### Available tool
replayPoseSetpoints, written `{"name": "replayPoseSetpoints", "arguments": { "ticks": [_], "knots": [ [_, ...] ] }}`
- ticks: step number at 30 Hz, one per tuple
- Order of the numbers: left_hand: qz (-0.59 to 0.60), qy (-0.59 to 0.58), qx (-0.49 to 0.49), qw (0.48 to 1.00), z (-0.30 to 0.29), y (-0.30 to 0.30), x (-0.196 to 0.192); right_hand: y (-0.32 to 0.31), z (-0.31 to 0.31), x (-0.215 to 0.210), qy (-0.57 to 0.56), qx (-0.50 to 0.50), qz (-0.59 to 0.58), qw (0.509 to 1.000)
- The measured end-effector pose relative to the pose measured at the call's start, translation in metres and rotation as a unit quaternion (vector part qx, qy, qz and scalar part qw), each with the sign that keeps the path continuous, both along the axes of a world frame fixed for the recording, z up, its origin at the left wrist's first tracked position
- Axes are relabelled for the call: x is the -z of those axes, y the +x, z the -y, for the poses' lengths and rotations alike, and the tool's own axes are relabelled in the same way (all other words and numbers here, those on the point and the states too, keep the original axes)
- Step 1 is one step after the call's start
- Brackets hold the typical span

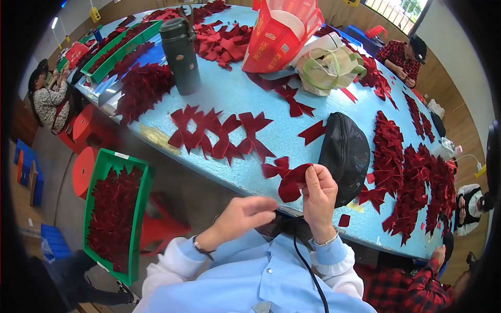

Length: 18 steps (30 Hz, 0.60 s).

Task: Assembling red fabric strips into decorative ribbon bows at a workshop table.

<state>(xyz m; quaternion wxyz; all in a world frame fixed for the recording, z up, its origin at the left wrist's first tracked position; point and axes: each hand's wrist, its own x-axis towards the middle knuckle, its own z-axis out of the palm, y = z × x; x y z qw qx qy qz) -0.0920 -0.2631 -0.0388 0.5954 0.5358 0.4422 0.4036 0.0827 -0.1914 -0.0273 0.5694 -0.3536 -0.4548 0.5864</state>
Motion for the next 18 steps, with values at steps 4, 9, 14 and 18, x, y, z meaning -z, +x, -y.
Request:
{"name": "replayPoseSetpoints", "arguments": {
  "ticks": [4, 9, 14, 18],
  "knots": [
    [0.410, -0.110, -0.049, 0.904, -0.008, 0.018, 0.012, -0.007, 0.019, 0.002, -0.010, -0.030, 0.000, 0.999],
    [0.439, -0.101, -0.147, 0.881, -0.023, 0.017, 0.016, -0.008, 0.014, 0.009, 0.021, -0.015, 0.090, 0.996],
    [0.335, -0.053, -0.229, 0.912, -0.031, 0.012, 0.031, -0.014, 0.001, 0.023, 0.012, -0.005, 0.091, 0.996],
    [0.304, -0.049, -0.226, 0.924, -0.037, 0.011, 0.030, -0.012, -0.008, 0.029, 0.008, -0.009, 0.094, 0.996]
  ]
}}
